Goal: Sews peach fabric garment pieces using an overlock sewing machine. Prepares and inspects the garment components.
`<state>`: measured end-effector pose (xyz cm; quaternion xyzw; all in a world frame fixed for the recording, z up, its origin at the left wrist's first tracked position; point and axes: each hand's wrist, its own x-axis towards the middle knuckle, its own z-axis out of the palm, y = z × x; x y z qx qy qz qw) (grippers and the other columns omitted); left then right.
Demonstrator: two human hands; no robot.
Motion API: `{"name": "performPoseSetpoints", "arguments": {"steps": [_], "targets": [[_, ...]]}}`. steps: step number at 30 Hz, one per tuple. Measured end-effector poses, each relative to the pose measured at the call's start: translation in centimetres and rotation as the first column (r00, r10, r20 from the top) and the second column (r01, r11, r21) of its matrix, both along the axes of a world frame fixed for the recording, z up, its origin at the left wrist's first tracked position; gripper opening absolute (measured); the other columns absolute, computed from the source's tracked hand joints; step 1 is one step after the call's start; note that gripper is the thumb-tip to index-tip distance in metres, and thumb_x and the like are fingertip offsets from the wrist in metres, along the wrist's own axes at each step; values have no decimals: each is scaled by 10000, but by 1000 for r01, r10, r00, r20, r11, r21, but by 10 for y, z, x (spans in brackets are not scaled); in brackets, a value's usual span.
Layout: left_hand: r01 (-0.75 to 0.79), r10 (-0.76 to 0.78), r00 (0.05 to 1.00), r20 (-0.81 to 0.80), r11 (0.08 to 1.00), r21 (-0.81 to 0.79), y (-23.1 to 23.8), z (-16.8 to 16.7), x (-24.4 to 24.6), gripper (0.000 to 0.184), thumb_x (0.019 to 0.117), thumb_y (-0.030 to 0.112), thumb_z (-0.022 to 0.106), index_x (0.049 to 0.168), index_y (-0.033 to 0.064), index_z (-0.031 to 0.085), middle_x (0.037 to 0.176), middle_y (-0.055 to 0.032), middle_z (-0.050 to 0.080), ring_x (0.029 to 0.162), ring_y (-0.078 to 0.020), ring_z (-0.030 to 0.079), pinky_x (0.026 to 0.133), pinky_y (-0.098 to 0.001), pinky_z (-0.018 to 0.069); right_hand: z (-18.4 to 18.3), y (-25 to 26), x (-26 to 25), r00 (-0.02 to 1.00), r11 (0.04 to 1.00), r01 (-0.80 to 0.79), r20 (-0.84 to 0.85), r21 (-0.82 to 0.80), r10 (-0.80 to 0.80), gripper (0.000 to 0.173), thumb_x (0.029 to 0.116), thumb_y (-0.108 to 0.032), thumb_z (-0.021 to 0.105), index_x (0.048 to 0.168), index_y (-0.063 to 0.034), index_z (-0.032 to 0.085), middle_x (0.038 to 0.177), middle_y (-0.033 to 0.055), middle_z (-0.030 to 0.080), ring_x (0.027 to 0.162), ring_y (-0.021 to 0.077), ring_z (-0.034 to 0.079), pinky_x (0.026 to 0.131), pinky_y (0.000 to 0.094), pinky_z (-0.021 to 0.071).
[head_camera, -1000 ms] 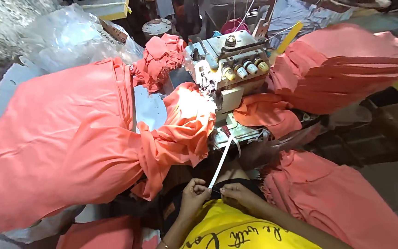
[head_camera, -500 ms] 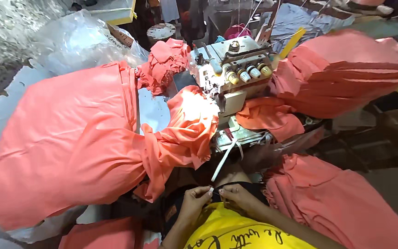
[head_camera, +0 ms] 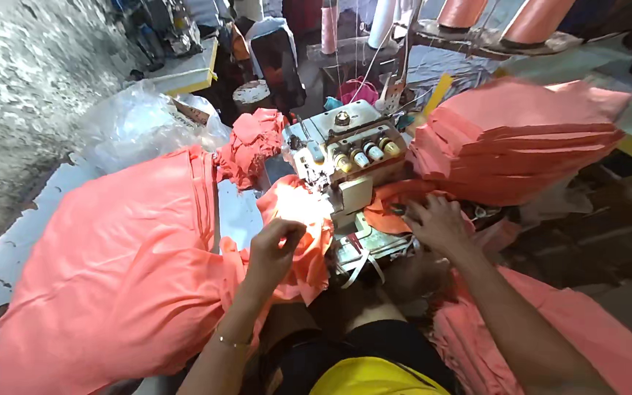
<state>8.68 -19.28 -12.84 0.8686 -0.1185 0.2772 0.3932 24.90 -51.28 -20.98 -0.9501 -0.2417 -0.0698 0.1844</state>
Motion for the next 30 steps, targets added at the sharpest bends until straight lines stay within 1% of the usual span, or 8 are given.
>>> {"name": "performPoseSetpoints", "arguments": {"steps": [2, 4, 6, 8, 10, 21, 25, 30], "targets": [[39, -46, 997, -59, 991, -124, -6, 11, 26, 112, 943, -11, 630, 1012, -84, 681, 930, -71, 718, 843, -37, 688, 819, -218, 585, 8, 16, -6, 1000, 998, -7, 30, 70, 4, 439, 975, -283, 661, 1317, -7, 671, 1328, 415, 538, 1255, 659, 449, 997, 836, 258], [0, -50, 982, -180, 963, -270, -15, 12, 43, 90, 959, -22, 606, 1025, -67, 646, 884, -25, 703, 782, -19, 680, 763, -205, 585, 9, 46, -24, 990, 953, -63, 138, 295, 22, 319, 954, -245, 653, 1124, 8, 748, 1174, 336, 646, 1143, 582, 568, 920, 780, 387], [-103, 25, 960, -278, 956, -273, -16, 3, 53, 88, 970, 13, 608, 1011, -52, 652, 846, -27, 703, 736, -20, 676, 724, -201, 580, 10, 85, -43, 989, 811, -125, 8, 571, 147, 282, 962, -224, 654, 1048, 33, 732, 1062, 207, 715, 1035, 358, 673, 911, 544, 523], [-159, 98, 954, -282, 967, -200, -5, -9, 60, 115, 953, 39, 631, 1002, -51, 684, 856, -34, 707, 740, -2, 652, 730, -188, 556, 10, 121, -58, 893, 584, -39, -234, 811, 384, 297, 941, -153, 678, 1137, 67, 638, 1058, 138, 689, 965, 164, 666, 869, 327, 552], [-143, 90, 958, -274, 973, -183, 9, -12, 63, 83, 935, 30, 653, 978, -34, 684, 848, -5, 705, 741, 28, 641, 730, -163, 549, 9, 140, -66, 749, 454, 97, -365, 886, 553, 293, 940, -75, 667, 1188, 56, 579, 1007, 71, 688, 880, 65, 668, 804, 246, 562], [103, -63, 788, -613, 994, 30, 21, 23, 98, 99, 904, 109, 740, 941, 17, 745, 834, -14, 697, 732, -15, 609, 723, -230, 523, -19, 141, -74, 878, 563, -21, -254, 826, 406, 186, 965, -59, 589, 1050, 44, 717, 957, 104, 735, 888, 59, 685, 855, 232, 550], [11, 69, 832, -550, 990, 141, 9, 25, 94, 210, 875, 103, 771, 1019, -30, 696, 905, -112, 685, 814, -154, 637, 791, -351, 537, -18, 141, -74, 877, 546, -13, -252, 838, 409, 177, 966, -62, 592, 1046, 37, 717, 941, 83, 736, 864, 23, 678, 837, 200, 547], [-146, 222, 963, -153, 906, 397, -3, -9, 64, 163, 919, 152, 705, 982, 43, 809, 1021, -181, 753, 986, -345, 719, 914, -528, 553, -19, 138, -73, 869, 541, -15, -257, 841, 424, 180, 968, -60, 596, 1059, 36, 717, 963, 79, 742, 883, 9, 682, 847, 187, 546]]}}
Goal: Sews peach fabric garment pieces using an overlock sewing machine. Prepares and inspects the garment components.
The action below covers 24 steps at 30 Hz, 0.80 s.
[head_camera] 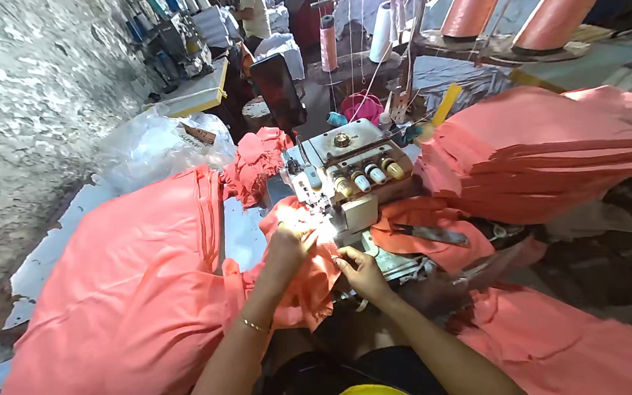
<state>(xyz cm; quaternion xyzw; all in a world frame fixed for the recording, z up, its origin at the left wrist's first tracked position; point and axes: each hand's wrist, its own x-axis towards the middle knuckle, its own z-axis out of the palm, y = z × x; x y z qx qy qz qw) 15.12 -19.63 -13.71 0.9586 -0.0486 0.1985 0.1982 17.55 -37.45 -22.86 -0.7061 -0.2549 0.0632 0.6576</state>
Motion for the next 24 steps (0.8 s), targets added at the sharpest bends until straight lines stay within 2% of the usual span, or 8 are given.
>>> {"name": "performPoseSetpoints", "arguments": {"steps": [2, 3, 7, 11, 18, 20, 22, 24], "targets": [[-70, 62, 993, 98, 995, 74, -12, -15, -14, 221, 946, 172, 660, 1086, 76, 803, 1103, -191, 745, 1053, -420, 688, 945, -645, 473, -1, 0, -1, 1000, 1000, 0, 5, 20, 0, 179, 964, -53, 597, 1056, 43, 716, 968, 83, 743, 886, 4, 683, 848, 179, 548], [-111, 98, 986, 137, 990, 87, -18, -24, -19, 252, 961, 187, 632, 1128, 87, 793, 1135, -187, 740, 1078, -433, 676, 958, -669, 443, -1, 0, -1, 1000, 1000, 2, 6, 28, -2, 178, 965, -53, 597, 1055, 45, 715, 966, 82, 742, 885, 1, 681, 850, 175, 547], [-245, 209, 933, 293, 965, 94, -32, -51, -22, 311, 992, 224, 548, 1119, 75, 790, 1136, -169, 745, 1082, -411, 685, 996, -649, 435, -1, 0, -2, 1000, 1000, 8, 12, 19, -8, 180, 966, -62, 598, 1057, 40, 714, 957, 76, 738, 879, -2, 676, 845, 169, 542], [-316, 267, 911, 313, 941, 117, -39, -53, -16, 339, 995, 245, 515, 1080, 76, 798, 1126, -156, 748, 1076, -394, 683, 1007, -627, 421, -1, 1, -3, 1000, 1000, 17, 26, 17, -17, 185, 963, -59, 597, 1059, 44, 715, 958, 82, 739, 874, -2, 679, 836, 163, 543], [-346, 286, 907, 309, 925, 159, -41, -54, -17, 363, 999, 293, 497, 1080, 119, 805, 1110, -148, 751, 1091, -388, 678, 987, -616, 432, -8, -4, -15, 983, 994, 104, 150, 22, -106, 202, 948, -79, 604, 1043, 51, 727, 946, 105, 750, 875, 46, 708, 841, 194, 562], [-339, 284, 914, 289, 927, 161, -41, -53, -18, 356, 1001, 298, 504, 1076, 123, 805, 1123, -143, 751, 1101, -392, 675, 999, -616, 434, -9, -4, -22, 959, 985, 172, 225, 18, -171, 201, 934, -103, 616, 1015, 29, 743, 929, 101, 756, 877, 95, 717, 851, 246, 566], [-325, 285, 929, 235, 933, 154, -38, -45, -15, 355, 996, 276, 511, 1085, 86, 797, 1154, -175, 741, 1131, -434, 663, 1000, -653, 429, -5, 2, -22, 938, 978, 209, 279, 11, -204, 198, 930, -112, 621, 998, 19, 752, 926, 104, 759, 879, 143, 721, 856, 296, 568], [-305, 297, 952, 74, 944, 128, -32, -28, -10, 356, 985, 216, 523, 1146, -2, 755, 1234, -239, 698, 1237, -475, 603, 1057, -680, 390, 3, 12, -19, 921, 976, 217, 330, 3, -206, 198, 935, -110, 625, 991, 24, 759, 938, 121, 765, 882, 206, 734, 853, 381, 568]]}}
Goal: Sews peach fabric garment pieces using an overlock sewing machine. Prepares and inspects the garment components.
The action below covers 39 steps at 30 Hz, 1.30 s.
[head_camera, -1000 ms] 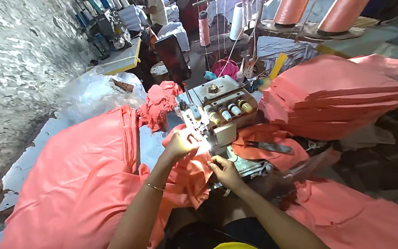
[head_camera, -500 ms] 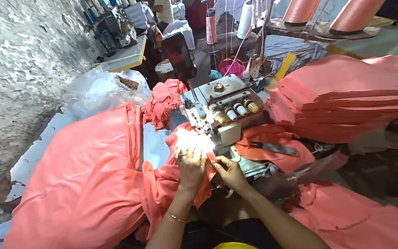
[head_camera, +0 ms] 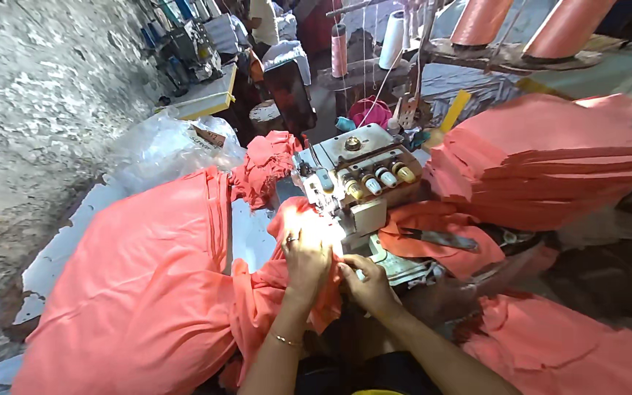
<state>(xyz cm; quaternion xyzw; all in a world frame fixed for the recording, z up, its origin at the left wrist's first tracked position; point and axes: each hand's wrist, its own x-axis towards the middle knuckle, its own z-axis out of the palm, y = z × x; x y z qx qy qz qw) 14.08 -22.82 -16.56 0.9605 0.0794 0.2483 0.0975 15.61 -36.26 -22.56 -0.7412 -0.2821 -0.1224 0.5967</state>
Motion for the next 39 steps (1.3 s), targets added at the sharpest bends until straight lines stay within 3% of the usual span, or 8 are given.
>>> {"name": "performPoseSetpoints", "arguments": {"steps": [4, 8, 13, 17, 22, 29, 34, 39], "targets": [[-88, -3, 935, -356, 967, -238, 18, 33, 13, 513, 1016, 267, 547, 1413, -58, 541, 1481, -263, 508, 1445, -399, 412, 1209, -542, 272, 22, 20, 3, 994, 999, -40, 98, -24, 43, 182, 911, -73, 654, 994, 38, 772, 934, 137, 775, 854, 253, 741, 833, 426, 566], [-48, -12, 983, -183, 946, -321, 21, 15, 12, 682, 929, 323, 667, 1431, -105, 495, 1527, -340, 411, 1477, -437, 352, 1224, -496, 284, 38, -19, 26, 988, 983, 69, 151, -173, -43, 210, 962, -88, 605, 1017, 33, 768, 979, 171, 757, 933, 315, 733, 873, 489, 575], [-90, -4, 984, -177, 849, -521, 13, 17, -6, 590, 1014, 87, 492, 1520, -143, 293, 1587, -335, 308, 1515, -365, 305, 1248, -407, 253, 48, -111, 82, 940, 625, 101, -132, -774, -315, 366, 984, -71, 584, 1318, 75, 617, 1352, 394, 532, 1312, 578, 464, 1080, 713, 352], [-105, 3, 991, -136, 652, -751, -6, 13, -36, 646, 1083, 148, 401, 1582, -112, 84, 1654, -331, 108, 1539, -335, 252, 1240, -382, 255, 40, -137, 100, 936, 496, -17, -188, -868, -296, 342, 946, -84, 666, 1251, 68, 673, 1353, 366, 551, 1311, 554, 472, 1065, 706, 355], [-131, -117, 954, -275, 664, -736, -15, 12, -69, 406, 1075, 188, 458, 1340, -120, 437, 1403, -319, 464, 1313, -345, 507, 1098, -405, 435, 26, -150, 109, 985, 436, -2, -76, -900, -154, 305, 986, -54, 590, 1247, 83, 668, 1301, 378, 579, 1262, 565, 521, 1052, 689, 400], [-91, 141, 989, 38, 801, -591, 61, 15, -72, 396, 970, 170, 666, 1270, -84, 617, 1287, -300, 574, 954, -298, 650, 793, -392, 553, 33, -184, 99, 976, 762, 216, 103, -610, -194, 371, 949, 135, 462, 1289, 114, 609, 1241, 368, 625, 1171, 563, 595, 997, 723, 424], [111, -107, 994, 38, 852, -512, 88, 6, -42, 394, 889, 193, 779, 1208, -25, 703, 1355, -298, 547, 1025, -314, 638, 850, -389, 542, 58, -140, 62, 942, 998, 24, -332, -64, -44, 394, 1058, -44, 367, 1418, 44, 501, 1104, 55, 663, 828, 33, 636, 749, 223, 553], [256, -47, 952, 304, 671, -696, 81, -5, -45, 155, 971, 75, 646, 1001, -55, 726, 1029, -108, 710, 817, -48, 673, 759, -203, 577, 69, -77, 40, 853, 977, -206, -498, -48, 155, 316, 1031, -138, 531, 1307, 3, 597, 917, -4, 646, 702, 24, 578, 642, 207, 502]]}}
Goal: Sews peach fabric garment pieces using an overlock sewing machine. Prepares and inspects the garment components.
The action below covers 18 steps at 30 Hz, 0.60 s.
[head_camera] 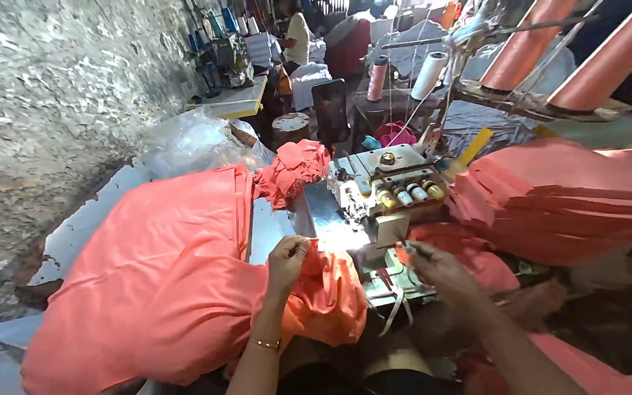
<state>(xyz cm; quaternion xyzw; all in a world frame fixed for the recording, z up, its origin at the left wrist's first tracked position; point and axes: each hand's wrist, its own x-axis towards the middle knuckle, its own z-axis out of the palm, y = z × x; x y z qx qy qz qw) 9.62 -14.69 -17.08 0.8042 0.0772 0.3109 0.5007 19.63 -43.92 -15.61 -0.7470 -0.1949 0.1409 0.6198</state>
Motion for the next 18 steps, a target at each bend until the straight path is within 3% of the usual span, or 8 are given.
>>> {"name": "performPoseSetpoints", "arguments": {"steps": [2, 3, 4, 6, 8, 12, 15, 18], "targets": [[-17, 25, 999, 34, 976, -217, -6, 2, -6, 157, 989, 45, 614, 1032, -69, 712, 963, -74, 734, 799, -70, 713, 776, -250, 617, 0, 18, -2, 948, 982, 26, 315, -187, 35, 354, 969, -189, 672, 1268, -1, 669, 1101, 131, 716, 939, 176, 688, 857, 375, 565], [-16, 35, 998, 54, 951, -308, -9, 2, -9, 154, 997, 35, 601, 1043, -70, 704, 931, -61, 748, 792, -86, 730, 778, -274, 629, -4, 26, 0, 860, 967, 77, 508, -244, 60, 367, 950, -210, 698, 1250, 1, 692, 1092, 190, 719, 954, 286, 708, 851, 479, 571], [-14, 43, 997, 68, 923, -384, -12, 2, -12, 148, 1006, 26, 585, 1046, -66, 695, 909, -52, 754, 791, -104, 741, 776, -292, 637, -8, 35, 2, 724, 953, 146, 685, -265, 80, 363, 921, -212, 716, 1212, 5, 714, 994, 220, 710, 855, 362, 711, 736, 534, 577], [-19, 69, 993, 91, 882, -472, -15, 1, -16, 125, 1009, 4, 565, 1025, -51, 676, 886, -50, 752, 787, -135, 751, 766, -318, 647, -10, 51, 6, 494, 927, 243, 859, -284, 134, 334, 905, -212, 716, 1162, 1, 734, 868, 213, 673, 723, 388, 685, 588, 509, 556], [-26, 95, 989, 110, 860, -510, -18, 0, -21, 98, 1008, -15, 549, 1000, -29, 647, 877, -50, 752, 782, -145, 754, 763, -325, 649, -5, 65, 6, 375, 901, 303, 908, -311, 187, 272, 917, -169, 696, 1121, 5, 744, 832, 211, 664, 701, 387, 685, 565, 482, 552], [-38, 109, 987, 122, 875, -482, -31, 1, -30, 94, 1009, -15, 539, 1026, -42, 627, 926, -63, 749, 825, -145, 755, 805, -323, 644, 5, 87, 3, 259, 891, 319, 934, -323, 246, 187, 911, -67, 669, 1064, 15, 738, 791, 201, 666, 669, 367, 684, 522, 461, 531], [-7, 78, 991, 107, 836, -549, -40, 3, -35, 97, 1024, -9, 507, 1029, -37, 600, 985, -82, 746, 871, -159, 756, 841, -334, 638, 5, 101, 3, 221, 902, 312, 946, -300, 238, 188, 898, -24, 643, 1052, 17, 743, 750, 187, 654, 631, 352, 673, 492, 448, 515], [62, 18, 994, 108, 723, -688, -46, 7, -41, 155, 1050, -5, 422, 1039, -17, 576, 1020, -93, 749, 923, -178, 753, 879, -333, 619, 7, 104, 1, 242, 907, 318, 949, -275, 203, 203, 897, -11, 629, 1060, 16, 748, 748, 189, 654, 625, 354, 672, 499, 458, 525]]}}
